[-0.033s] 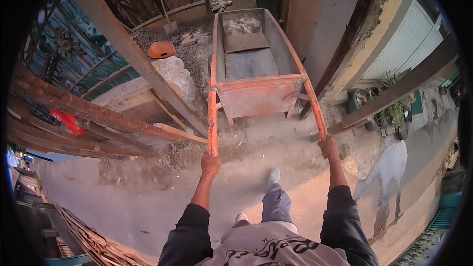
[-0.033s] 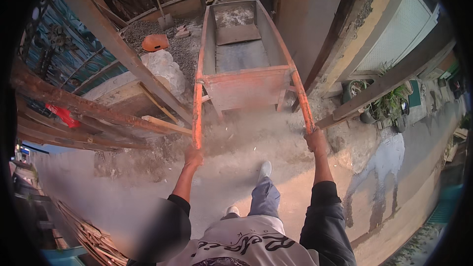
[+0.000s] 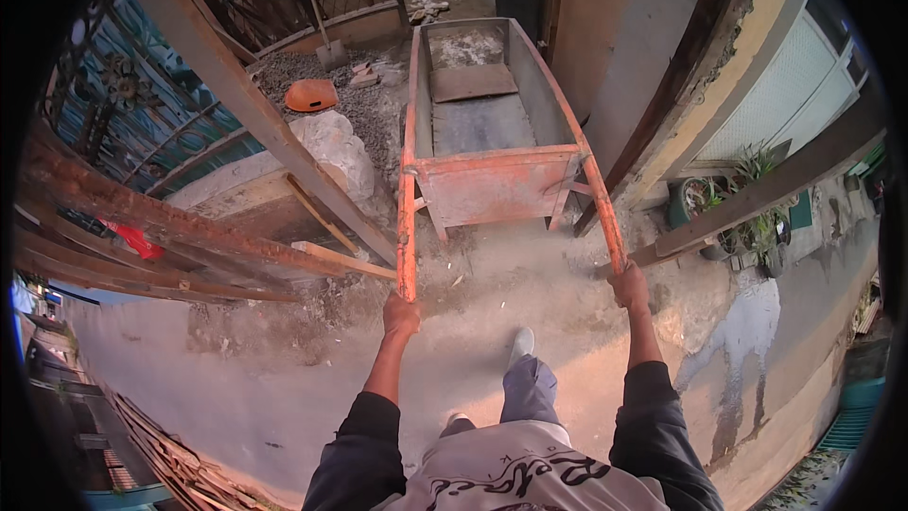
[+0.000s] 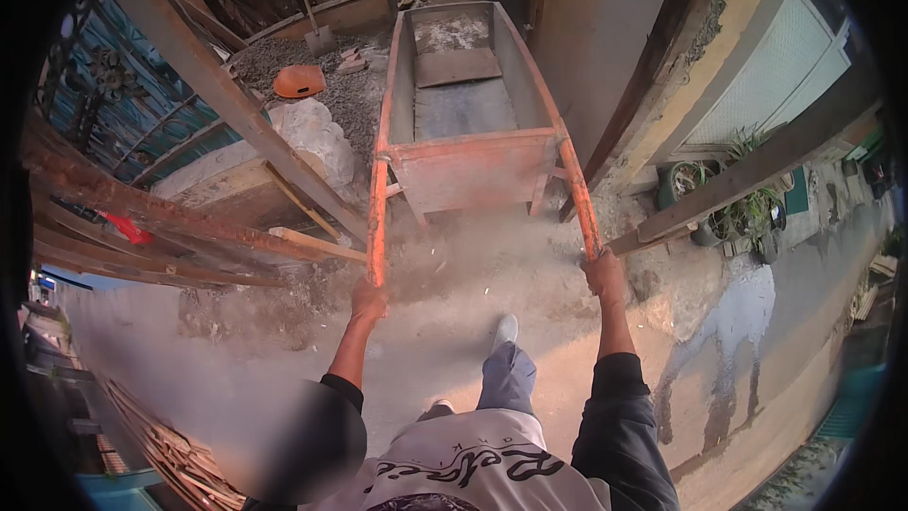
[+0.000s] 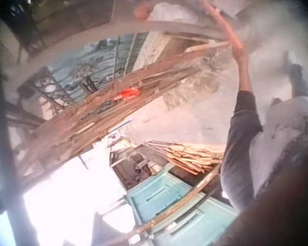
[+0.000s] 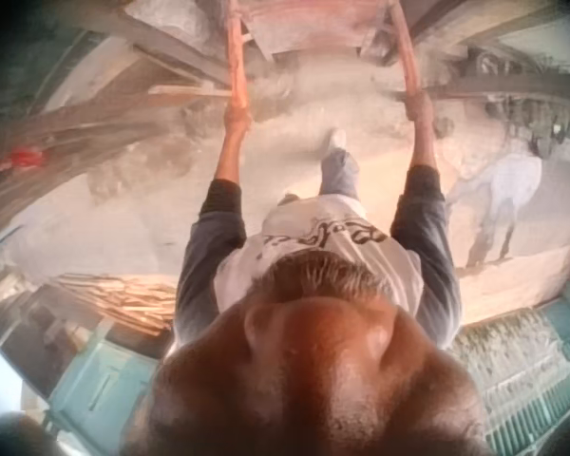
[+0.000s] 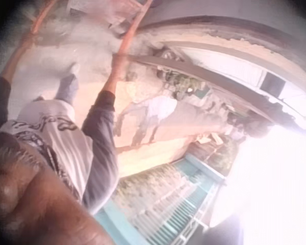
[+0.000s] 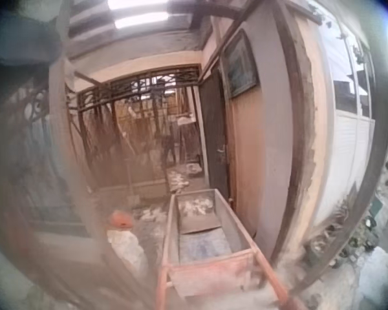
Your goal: The person pushes a wheelbarrow through a cluttered yard, picks up several flat wooden boards from the ground, and places them into the wheelbarrow. They then push the wheelbarrow along a narrow alleyway to a construction site and dump the boards onto a pile of gravel.
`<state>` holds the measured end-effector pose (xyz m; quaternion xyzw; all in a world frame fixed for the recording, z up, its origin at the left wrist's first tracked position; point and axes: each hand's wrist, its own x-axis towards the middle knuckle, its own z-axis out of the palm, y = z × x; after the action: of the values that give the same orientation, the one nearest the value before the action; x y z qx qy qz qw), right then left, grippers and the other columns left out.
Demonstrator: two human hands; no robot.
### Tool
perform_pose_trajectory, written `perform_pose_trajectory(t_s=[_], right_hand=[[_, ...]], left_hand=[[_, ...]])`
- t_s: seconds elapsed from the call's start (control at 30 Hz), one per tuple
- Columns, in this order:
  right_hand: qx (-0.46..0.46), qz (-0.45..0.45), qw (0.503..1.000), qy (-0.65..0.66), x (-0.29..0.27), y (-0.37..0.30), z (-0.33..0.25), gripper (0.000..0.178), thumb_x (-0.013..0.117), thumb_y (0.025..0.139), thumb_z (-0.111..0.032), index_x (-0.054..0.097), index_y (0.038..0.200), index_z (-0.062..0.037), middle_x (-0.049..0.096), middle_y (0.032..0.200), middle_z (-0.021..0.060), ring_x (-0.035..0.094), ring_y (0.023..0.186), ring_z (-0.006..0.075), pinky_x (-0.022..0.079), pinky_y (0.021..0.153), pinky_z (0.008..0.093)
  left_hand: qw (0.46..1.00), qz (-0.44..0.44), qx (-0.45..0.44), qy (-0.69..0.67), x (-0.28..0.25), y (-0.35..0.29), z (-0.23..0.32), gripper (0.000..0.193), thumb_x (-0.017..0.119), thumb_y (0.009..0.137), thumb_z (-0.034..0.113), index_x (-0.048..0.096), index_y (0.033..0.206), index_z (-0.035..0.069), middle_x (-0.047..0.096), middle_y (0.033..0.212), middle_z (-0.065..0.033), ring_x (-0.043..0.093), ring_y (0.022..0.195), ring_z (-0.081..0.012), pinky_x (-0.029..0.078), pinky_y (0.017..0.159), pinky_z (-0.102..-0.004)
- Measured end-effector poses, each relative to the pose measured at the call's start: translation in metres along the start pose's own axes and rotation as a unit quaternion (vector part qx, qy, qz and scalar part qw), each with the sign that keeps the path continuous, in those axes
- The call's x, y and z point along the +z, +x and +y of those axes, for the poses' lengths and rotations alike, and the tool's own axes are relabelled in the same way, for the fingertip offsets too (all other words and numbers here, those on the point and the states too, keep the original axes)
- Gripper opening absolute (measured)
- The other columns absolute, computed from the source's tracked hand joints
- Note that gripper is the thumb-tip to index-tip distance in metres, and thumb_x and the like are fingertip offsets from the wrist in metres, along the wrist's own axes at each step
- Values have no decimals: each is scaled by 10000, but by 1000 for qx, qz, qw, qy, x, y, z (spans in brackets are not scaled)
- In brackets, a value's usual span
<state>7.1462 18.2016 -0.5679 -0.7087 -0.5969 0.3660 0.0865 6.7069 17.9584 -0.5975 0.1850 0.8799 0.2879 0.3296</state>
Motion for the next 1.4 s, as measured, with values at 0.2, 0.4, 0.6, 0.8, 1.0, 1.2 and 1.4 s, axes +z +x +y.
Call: perform_pose_trajectory(t_s=[0.2, 0.4, 0.6, 0.8, 1.0, 1.2, 1.4], right_hand=[[-38, 64, 993, -90, -11, 135, -6, 401, 682, 773, -258, 610, 1064, 8, 718, 877, 230, 733, 761, 369, 575, 707, 461], [-75, 32, 994, -65, -47, 189, -131, 334, 691, 752, -204, 644, 942, 66, 692, 776, 268, 725, 639, 363, 575, 598, 444], [-62, 65, 994, -67, -2, 270, -146, 361, 665, 807, -168, 575, 1096, 29, 679, 726, 183, 692, 537, 264, 544, 504, 391], [-5, 42, 992, -123, -1, 330, -251, 532, 718, 763, -252, 589, 1209, 7, 711, 960, 262, 715, 886, 424, 559, 812, 487], [-38, 38, 997, -62, 4, 429, -318, 457, 707, 764, -199, 586, 1135, 39, 703, 834, 232, 729, 674, 337, 572, 627, 444], [-20, 18, 997, -76, -10, 530, -402, 441, 725, 765, -208, 603, 1106, 45, 700, 891, 240, 709, 753, 354, 561, 691, 447], [-25, -1, 994, -111, -20, 613, -497, 499, 753, 764, -265, 621, 1153, 17, 702, 1098, 261, 681, 1053, 417, 535, 910, 484]], left_hand=[[999, -17, 1, -50, 12, 48, 131, 395, 738, 765, 149, 576, 1054, -65, 685, 870, -232, 708, 621, -306, 560, 547, -395], [997, 71, 26, 16, 12, 119, 176, 451, 759, 755, 206, 595, 1082, -59, 697, 922, -242, 717, 785, -367, 567, 732, -432], [999, 5, -40, -1, 3, 226, 212, 474, 777, 731, 233, 614, 1064, -61, 700, 980, -281, 697, 984, -410, 535, 870, -457], [999, 51, 0, 19, -3, 319, 246, 462, 776, 722, 222, 613, 1052, -57, 694, 974, -284, 690, 964, -429, 530, 851, -471], [994, 52, -18, 99, -46, 387, 383, 499, 772, 730, 257, 613, 1089, -50, 693, 1009, -276, 683, 977, -429, 530, 867, -467], [993, 42, 16, 110, -35, 475, 462, 519, 769, 740, 275, 604, 1104, -56, 691, 1031, -288, 684, 1008, -420, 532, 886, -463], [997, -24, -13, 73, -44, 586, 510, 547, 771, 749, 316, 592, 1082, -79, 686, 1033, -300, 690, 993, -421, 539, 872, -454]])
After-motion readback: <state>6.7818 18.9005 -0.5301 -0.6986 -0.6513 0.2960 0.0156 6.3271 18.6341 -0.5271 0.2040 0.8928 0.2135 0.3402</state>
